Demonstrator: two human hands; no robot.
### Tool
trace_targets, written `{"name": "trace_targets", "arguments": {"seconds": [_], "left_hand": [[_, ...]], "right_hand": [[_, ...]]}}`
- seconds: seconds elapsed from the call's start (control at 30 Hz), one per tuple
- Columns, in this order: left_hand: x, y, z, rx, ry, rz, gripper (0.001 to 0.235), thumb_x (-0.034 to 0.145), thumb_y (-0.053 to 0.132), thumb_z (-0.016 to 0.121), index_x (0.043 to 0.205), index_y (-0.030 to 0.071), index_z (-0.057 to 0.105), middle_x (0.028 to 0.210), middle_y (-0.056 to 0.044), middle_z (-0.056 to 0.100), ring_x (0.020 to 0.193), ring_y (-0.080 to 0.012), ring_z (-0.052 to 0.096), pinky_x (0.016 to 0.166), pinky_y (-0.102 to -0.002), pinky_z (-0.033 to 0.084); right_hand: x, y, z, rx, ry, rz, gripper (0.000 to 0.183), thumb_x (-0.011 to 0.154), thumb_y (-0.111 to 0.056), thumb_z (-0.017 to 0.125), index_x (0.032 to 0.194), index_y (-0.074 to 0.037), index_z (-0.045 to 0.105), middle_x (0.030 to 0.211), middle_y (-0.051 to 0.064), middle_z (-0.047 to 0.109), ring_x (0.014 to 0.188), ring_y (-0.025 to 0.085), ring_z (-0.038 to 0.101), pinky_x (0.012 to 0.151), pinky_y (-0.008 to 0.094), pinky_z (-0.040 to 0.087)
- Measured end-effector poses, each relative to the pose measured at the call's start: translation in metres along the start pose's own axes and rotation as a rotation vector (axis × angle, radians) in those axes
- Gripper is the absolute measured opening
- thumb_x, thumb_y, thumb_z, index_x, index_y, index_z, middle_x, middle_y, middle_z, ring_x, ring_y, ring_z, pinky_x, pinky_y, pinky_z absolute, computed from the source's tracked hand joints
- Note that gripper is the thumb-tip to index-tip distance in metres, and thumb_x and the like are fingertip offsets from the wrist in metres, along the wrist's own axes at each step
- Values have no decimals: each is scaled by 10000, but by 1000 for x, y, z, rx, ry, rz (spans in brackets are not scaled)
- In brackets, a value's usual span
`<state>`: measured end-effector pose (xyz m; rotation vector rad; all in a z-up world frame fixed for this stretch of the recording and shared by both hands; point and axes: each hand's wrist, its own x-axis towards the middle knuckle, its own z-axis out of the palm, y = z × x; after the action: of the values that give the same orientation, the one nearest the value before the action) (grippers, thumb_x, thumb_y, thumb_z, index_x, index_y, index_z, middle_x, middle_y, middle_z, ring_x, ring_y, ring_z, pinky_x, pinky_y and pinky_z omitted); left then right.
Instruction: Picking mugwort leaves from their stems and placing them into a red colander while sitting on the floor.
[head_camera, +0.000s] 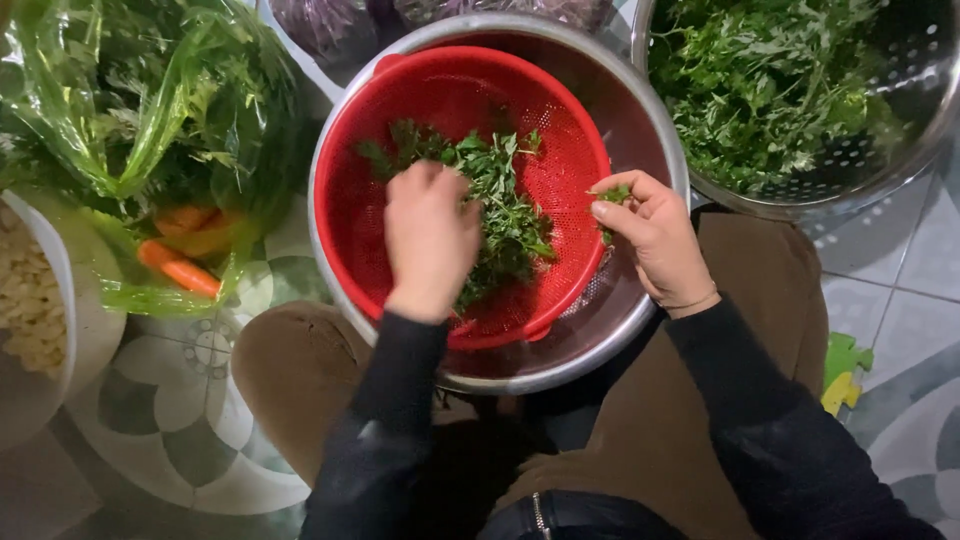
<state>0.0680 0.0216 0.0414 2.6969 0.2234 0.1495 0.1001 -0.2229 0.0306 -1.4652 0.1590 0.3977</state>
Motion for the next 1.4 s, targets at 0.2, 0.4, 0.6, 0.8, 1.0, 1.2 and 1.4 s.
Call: {"name": "trace_targets", "arguments": {"seconds": [0.2,0.4,0.6,0.8,1.0,1.2,1.4], "left_hand": [[22,-18,116,-13,-33,-53,233,777,140,827,957,57,704,1011,-177,622,934,-422,689,719,-563,612],[-16,15,43,-496,-1,-21,187,882,15,749,1051,96,737,1030,-91,665,1037,-335,714,914,-474,575],[-65,57,9,-547,185,113,257,883,16,810,1091,103,688,1040,-20,582,1043,-284,692,868,-424,623],[-90,14,5,-299,-125,-78,386,816,195,867,1157,84,723,1174,-72,573,1160,-367,592,860,-510,579],[-117,46,-44,-413,4,142,207,997,124,643,1178,149,740,1141,-111,642,1079,-392,634,875,-525,550],[-146,32,-21,-374,-34,158,45,984,226,700,1020,203,685,867,-2,606,901,-293,675,747,-421,535],[-143,47,-22,-344,6,28,48,980,114,581,998,137,544,779,-124,606,694,-445,681,644,-565,524]], "right_hand": [[6,10,-5,18,-4,-32,271,937,-88,762,1167,37,696,849,55,642,771,82,665,628,215,566],[0,7,9,-19,-82,-57,290,954,-102,765,1198,48,719,752,91,652,692,106,653,601,248,574],[-22,-7,30,165,-10,-53,203,996,-83,716,1129,65,760,696,109,618,642,138,667,577,280,623],[-36,-18,15,279,-16,9,215,1032,-124,718,1151,53,739,703,98,623,724,146,673,670,297,614],[-78,-1,26,-472,-429,-127,185,930,-176,815,809,-42,774,654,48,663,689,147,568,691,332,486],[-80,17,18,-579,-665,-134,97,942,-113,766,899,-36,808,880,102,785,885,210,719,873,415,554],[-90,-11,28,-444,-630,-291,121,959,-104,752,879,-43,819,833,83,739,836,189,690,830,389,560]]}}
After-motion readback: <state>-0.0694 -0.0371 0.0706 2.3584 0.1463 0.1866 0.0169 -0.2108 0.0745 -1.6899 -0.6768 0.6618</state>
